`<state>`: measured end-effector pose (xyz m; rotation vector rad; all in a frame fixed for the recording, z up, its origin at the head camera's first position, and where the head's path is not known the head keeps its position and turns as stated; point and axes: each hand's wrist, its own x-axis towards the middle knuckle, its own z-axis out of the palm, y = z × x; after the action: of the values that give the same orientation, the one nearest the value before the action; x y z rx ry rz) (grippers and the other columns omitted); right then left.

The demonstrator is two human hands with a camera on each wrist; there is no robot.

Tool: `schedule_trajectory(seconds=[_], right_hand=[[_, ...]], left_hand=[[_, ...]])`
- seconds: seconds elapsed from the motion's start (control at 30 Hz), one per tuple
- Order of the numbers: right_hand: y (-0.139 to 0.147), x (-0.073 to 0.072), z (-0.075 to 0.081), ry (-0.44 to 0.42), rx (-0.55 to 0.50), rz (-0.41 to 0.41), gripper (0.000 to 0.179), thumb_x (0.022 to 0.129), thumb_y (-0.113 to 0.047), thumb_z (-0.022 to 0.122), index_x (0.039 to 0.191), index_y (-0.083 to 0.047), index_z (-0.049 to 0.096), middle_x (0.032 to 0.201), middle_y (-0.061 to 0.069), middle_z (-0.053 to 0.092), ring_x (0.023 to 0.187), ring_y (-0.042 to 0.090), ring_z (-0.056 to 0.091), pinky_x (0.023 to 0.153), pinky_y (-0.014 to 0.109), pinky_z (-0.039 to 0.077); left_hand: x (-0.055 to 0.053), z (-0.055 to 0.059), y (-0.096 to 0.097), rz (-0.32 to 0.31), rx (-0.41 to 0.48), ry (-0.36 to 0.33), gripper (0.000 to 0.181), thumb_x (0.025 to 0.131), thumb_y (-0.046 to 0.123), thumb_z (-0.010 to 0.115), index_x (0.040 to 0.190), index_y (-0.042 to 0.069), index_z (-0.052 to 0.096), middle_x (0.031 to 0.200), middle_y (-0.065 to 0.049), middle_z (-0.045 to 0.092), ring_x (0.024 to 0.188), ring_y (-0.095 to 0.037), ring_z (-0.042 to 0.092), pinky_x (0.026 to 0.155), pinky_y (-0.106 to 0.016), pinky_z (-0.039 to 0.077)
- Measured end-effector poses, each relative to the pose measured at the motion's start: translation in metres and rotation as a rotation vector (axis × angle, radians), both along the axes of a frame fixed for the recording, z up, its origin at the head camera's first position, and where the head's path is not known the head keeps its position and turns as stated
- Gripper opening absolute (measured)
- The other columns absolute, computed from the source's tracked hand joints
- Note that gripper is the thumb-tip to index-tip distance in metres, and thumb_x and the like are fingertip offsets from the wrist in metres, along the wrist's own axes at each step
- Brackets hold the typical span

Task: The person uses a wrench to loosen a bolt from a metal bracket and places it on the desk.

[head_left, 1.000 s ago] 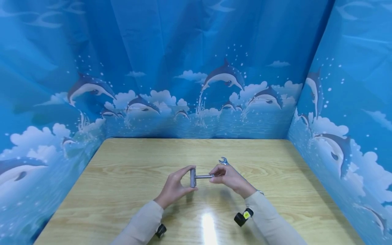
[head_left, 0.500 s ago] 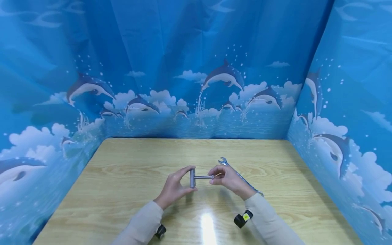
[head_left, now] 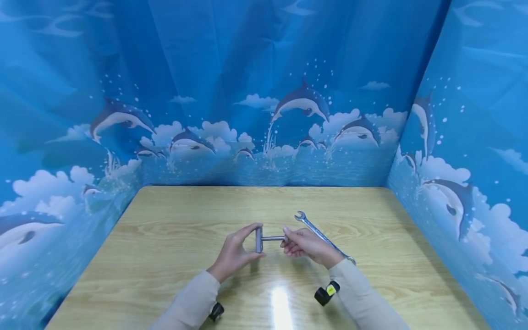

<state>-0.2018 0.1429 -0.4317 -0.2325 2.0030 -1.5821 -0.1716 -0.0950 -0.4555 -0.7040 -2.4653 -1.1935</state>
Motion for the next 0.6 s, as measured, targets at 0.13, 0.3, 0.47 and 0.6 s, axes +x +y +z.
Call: schedule_trajectory(seconds=[0.13, 0.3, 0.47, 0.6], right_hand=[[-0.0004, -0.0008, 0.0004, 0.062, 0.021, -0.040, 0.041, 0.095, -0.031, 0.061, 0.106, 0.008, 0.064, 0.086, 0.009, 0.066, 0.074, 0.013, 0.061, 0.077, 0.036, 0.058], [-0.0029, -0.0012, -0.0008, 0.137, 0.042, -0.136, 0.029, 0.084, -0.009, 0.073, 0.109, 0.002, 0.065, 0.100, 0.011, 0.063, 0.086, 0.018, 0.061, 0.085, 0.038, 0.056], [-0.0058, -0.0004, -0.0014, 0.143, 0.053, -0.189, 0.027, 0.080, -0.006, 0.076, 0.106, -0.004, 0.067, 0.101, 0.010, 0.063, 0.087, 0.019, 0.061, 0.083, 0.034, 0.056], [-0.0056, -0.0001, -0.0017, 0.154, 0.058, -0.197, 0.028, 0.079, -0.007, 0.077, 0.105, -0.005, 0.067, 0.099, 0.009, 0.063, 0.085, 0.019, 0.062, 0.081, 0.034, 0.056]], left_hand=[[0.0001, -0.0005, -0.0004, 0.001, -0.005, -0.004, 0.075, 0.062, 0.011, 0.089, 0.129, 0.008, 0.057, 0.130, -0.008, 0.061, 0.120, -0.021, 0.058, 0.104, -0.031, 0.046], [0.0009, 0.0000, -0.0005, 0.010, -0.009, -0.021, 0.075, 0.062, 0.012, 0.089, 0.130, 0.012, 0.057, 0.130, -0.006, 0.061, 0.120, -0.021, 0.057, 0.103, -0.031, 0.046], [0.0008, 0.0007, 0.0001, 0.016, -0.004, -0.022, 0.075, 0.062, 0.012, 0.089, 0.130, 0.011, 0.057, 0.130, -0.006, 0.061, 0.120, -0.021, 0.058, 0.103, -0.032, 0.047], [0.0004, 0.0006, 0.0002, 0.020, -0.002, -0.016, 0.075, 0.062, 0.012, 0.089, 0.129, 0.010, 0.057, 0.130, -0.006, 0.061, 0.119, -0.021, 0.058, 0.103, -0.032, 0.047]])
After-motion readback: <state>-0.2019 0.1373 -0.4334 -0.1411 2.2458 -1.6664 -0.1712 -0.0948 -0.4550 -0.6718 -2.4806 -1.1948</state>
